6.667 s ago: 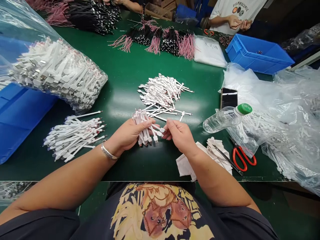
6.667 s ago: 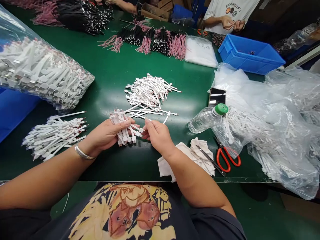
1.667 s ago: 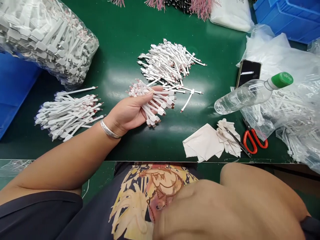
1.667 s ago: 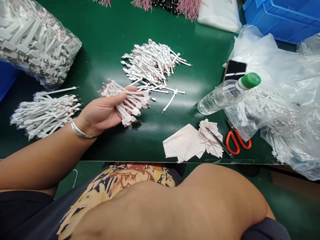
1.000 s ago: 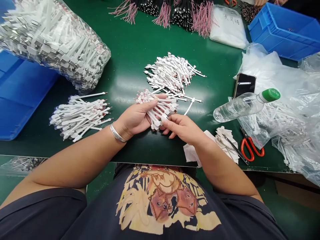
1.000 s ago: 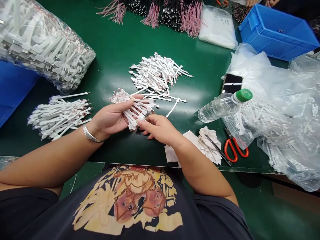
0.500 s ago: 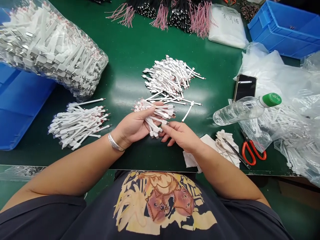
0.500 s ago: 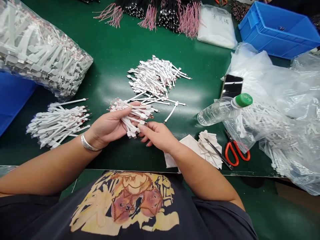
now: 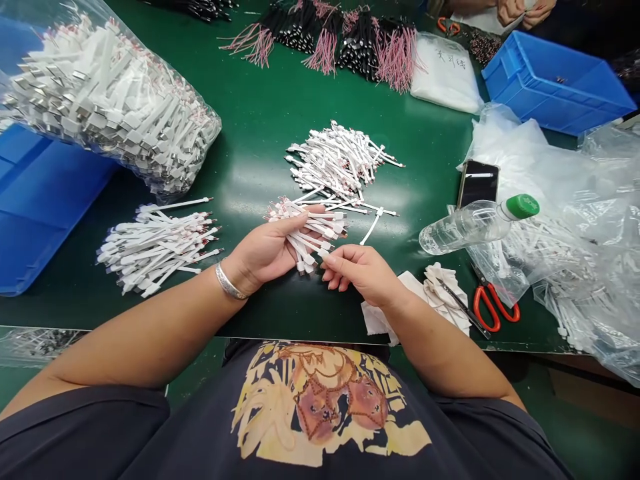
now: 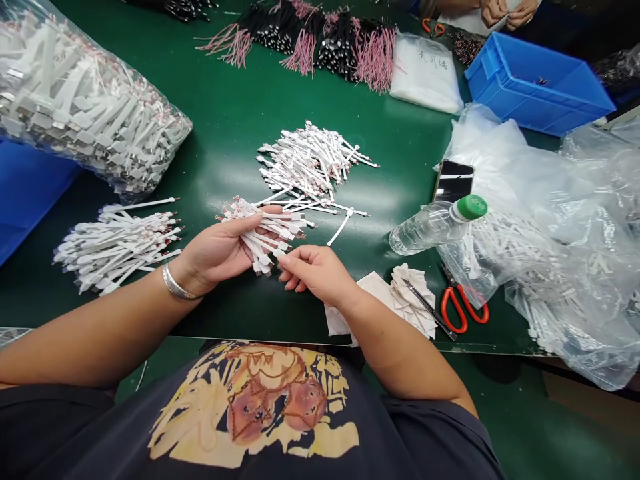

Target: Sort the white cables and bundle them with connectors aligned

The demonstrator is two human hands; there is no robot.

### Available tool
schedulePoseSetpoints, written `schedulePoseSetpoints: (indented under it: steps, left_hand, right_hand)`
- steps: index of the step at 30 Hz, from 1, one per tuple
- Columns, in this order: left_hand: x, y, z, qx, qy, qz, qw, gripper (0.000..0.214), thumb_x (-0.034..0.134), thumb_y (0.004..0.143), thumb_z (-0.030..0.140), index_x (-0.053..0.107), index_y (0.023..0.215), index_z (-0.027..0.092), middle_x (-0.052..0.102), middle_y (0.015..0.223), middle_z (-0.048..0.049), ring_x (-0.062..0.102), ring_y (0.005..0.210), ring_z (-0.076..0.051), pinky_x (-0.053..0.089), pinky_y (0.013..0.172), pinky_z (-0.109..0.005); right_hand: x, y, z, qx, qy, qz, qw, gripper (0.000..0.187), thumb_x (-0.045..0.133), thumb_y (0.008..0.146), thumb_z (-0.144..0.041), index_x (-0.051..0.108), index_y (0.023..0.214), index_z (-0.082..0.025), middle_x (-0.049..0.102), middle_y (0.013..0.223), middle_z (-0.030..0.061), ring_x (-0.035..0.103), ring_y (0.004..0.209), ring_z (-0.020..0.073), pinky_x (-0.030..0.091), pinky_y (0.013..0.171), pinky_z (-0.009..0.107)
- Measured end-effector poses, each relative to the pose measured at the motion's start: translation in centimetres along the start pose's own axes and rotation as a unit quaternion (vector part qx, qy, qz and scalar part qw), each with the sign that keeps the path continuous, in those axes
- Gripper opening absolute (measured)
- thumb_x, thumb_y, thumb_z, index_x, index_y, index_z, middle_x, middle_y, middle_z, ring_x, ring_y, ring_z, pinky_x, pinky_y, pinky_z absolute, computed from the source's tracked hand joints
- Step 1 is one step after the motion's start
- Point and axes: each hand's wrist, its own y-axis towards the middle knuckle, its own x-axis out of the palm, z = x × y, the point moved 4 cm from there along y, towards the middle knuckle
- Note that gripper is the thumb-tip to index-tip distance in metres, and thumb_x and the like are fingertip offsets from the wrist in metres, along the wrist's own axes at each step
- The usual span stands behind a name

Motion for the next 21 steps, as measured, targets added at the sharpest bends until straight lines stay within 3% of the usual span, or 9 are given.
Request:
schedulePoseSetpoints:
  steps: [3,8,14,21]
  left_hand:
    - [-0.1,0.1,0.0,-0.003,0.008,-0.006,1.000,0.023,0.051,0.085,0.016,0.065,0.102,0.011,0.070,0.095,-0.0119,0.067,0.082,-0.020,0.052,0.078,-0.032]
    - [-0.1,0.1,0.3,0.014,0.010,0.002,1.000,0.024,0.051,0.084,0.017,0.065,0.103,0.010,0.070,0.100,-0.0134,0.067,0.089,-0.022,0.049,0.087,-0.036]
    - [0.2,-0.1,0.0,0.006,0.002,0.003,1.000,0.025,0.049,0.085,0.017,0.064,0.104,0.012,0.070,0.095,-0.0116,0.067,0.083,-0.022,0.049,0.086,-0.038]
    - [0.2,-0.1,0.0,0.011,-0.003,-0.004,1.000,0.022,0.047,0.085,0.017,0.065,0.098,0.012,0.070,0.090,-0.0111,0.066,0.079,-0.020,0.051,0.076,-0.033]
  right_hand:
    - [-0.2,-0.1,-0.1,-0.008,0.002,0.013,1.000,0.032,0.065,0.076,-0.047,0.061,0.073,-0.015,0.064,0.065,0.0013,0.059,0.053,0.0078,0.042,0.045,0.016]
    - [-0.3,-0.1,-0.1,-0.018,-0.013,0.049,0.999,0.036,0.064,0.076,-0.051,0.062,0.076,-0.015,0.065,0.066,0.0022,0.059,0.053,0.0085,0.044,0.046,0.017]
    - [1.5,0.1,0.7,0.004,0.026,-0.014,1.000,0.034,0.069,0.072,-0.048,0.063,0.083,-0.015,0.066,0.081,0.0042,0.063,0.065,0.0114,0.044,0.045,0.016]
    - [0.6,0.2,0.4,-0.057,-0.016,0.070,0.996,0.030,0.067,0.075,-0.045,0.058,0.073,-0.016,0.064,0.071,0.0006,0.061,0.060,0.0094,0.045,0.048,0.017]
